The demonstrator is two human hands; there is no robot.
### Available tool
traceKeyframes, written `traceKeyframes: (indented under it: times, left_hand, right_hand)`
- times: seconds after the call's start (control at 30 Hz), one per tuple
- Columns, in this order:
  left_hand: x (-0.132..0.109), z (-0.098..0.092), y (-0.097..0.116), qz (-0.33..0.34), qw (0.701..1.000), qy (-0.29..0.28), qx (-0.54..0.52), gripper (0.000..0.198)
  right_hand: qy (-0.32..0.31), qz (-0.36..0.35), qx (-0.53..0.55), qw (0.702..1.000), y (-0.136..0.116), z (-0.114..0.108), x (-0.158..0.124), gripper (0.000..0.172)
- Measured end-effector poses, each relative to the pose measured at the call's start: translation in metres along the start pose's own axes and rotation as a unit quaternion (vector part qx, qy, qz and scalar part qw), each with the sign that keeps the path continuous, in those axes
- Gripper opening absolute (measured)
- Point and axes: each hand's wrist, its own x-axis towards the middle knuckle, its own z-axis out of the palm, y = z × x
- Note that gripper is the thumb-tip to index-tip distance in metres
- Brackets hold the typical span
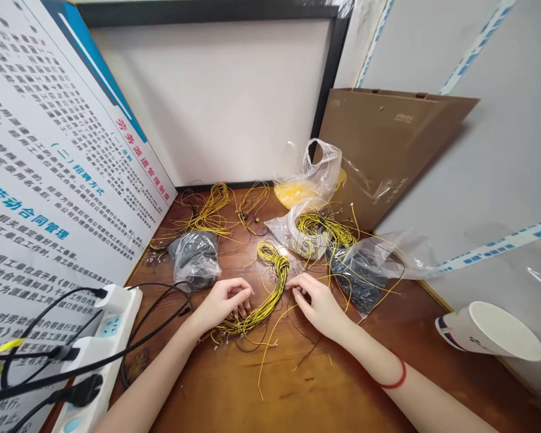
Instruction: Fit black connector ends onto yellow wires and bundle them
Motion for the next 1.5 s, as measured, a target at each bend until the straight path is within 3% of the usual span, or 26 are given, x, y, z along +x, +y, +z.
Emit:
traceKeyframes:
  times: [0.17, 0.3, 0.43, 0.6, 0.7, 0.8, 0.87, 0.93, 1.03, 1.13, 1.23, 1.33, 1.4, 1.5]
  left_hand:
    - [0.006, -0.008, -0.001, -0.021, 0.993, 0.029, -0.115, 0.052]
    - [0.007, -0.011, -0.002, -0.019, 0.983, 0.070, -0.167, 0.051]
    - [0.006, -0.010, -0.002, -0.020, 0.978, 0.085, -0.189, 0.049]
    - [0.006, -0.009, -0.002, -0.022, 0.977, 0.087, -0.195, 0.052]
    - [0.007, -0.009, -0.002, -0.023, 0.977, 0.086, -0.191, 0.053]
    - [0.007, -0.008, -0.003, -0.025, 0.979, 0.082, -0.184, 0.055]
    - [0.007, -0.008, -0.002, -0.026, 0.981, 0.078, -0.178, 0.054]
    - [0.006, -0.008, -0.001, -0.024, 0.982, 0.076, -0.171, 0.053]
    - [0.006, -0.007, 0.000, -0.019, 0.984, 0.071, -0.159, 0.052]
    - [0.005, -0.006, -0.002, -0.018, 0.987, 0.068, -0.142, 0.051]
    - [0.004, -0.007, 0.002, -0.016, 0.995, 0.051, -0.088, 0.049]
    - [0.001, -0.007, 0.022, 0.010, 0.998, 0.004, 0.064, 0.039]
    - [0.001, -0.004, 0.041, 0.026, 0.972, 0.003, 0.234, 0.030]
    - [0.008, 0.011, 0.069, 0.027, 0.899, 0.042, 0.435, 0.029]
  right_hand:
    - [-0.024, -0.010, 0.006, 1.000, 0.004, -0.004, -0.002, 0.018]
    - [-0.067, -0.028, -0.081, 0.994, 0.003, -0.017, -0.002, 0.014]
    - [-0.077, -0.028, -0.188, 0.979, 0.012, -0.030, -0.005, 0.034]
    - [0.000, 0.008, -0.260, 0.966, 0.025, -0.033, -0.008, 0.038]
    - [0.069, 0.009, -0.221, 0.973, 0.019, -0.028, -0.007, 0.024]
    - [0.137, -0.047, -0.174, 0.974, 0.006, -0.019, -0.004, 0.009]
    - [0.116, -0.097, -0.174, 0.973, -0.003, -0.014, -0.004, 0.020]
    - [0.044, -0.115, -0.197, 0.973, -0.009, -0.009, -0.004, 0.027]
    - [-0.031, -0.071, -0.221, 0.972, -0.010, -0.006, -0.006, 0.026]
    - [-0.018, -0.001, -0.230, 0.973, -0.004, -0.010, -0.007, 0.023]
    - [0.023, 0.049, -0.258, 0.965, 0.003, -0.019, -0.008, 0.022]
    - [0.038, 0.075, -0.269, 0.960, 0.010, -0.027, -0.010, 0.024]
    - [0.036, 0.084, -0.264, 0.960, 0.012, -0.030, -0.011, 0.024]
    - [0.028, 0.091, -0.249, 0.964, 0.013, -0.030, -0.012, 0.023]
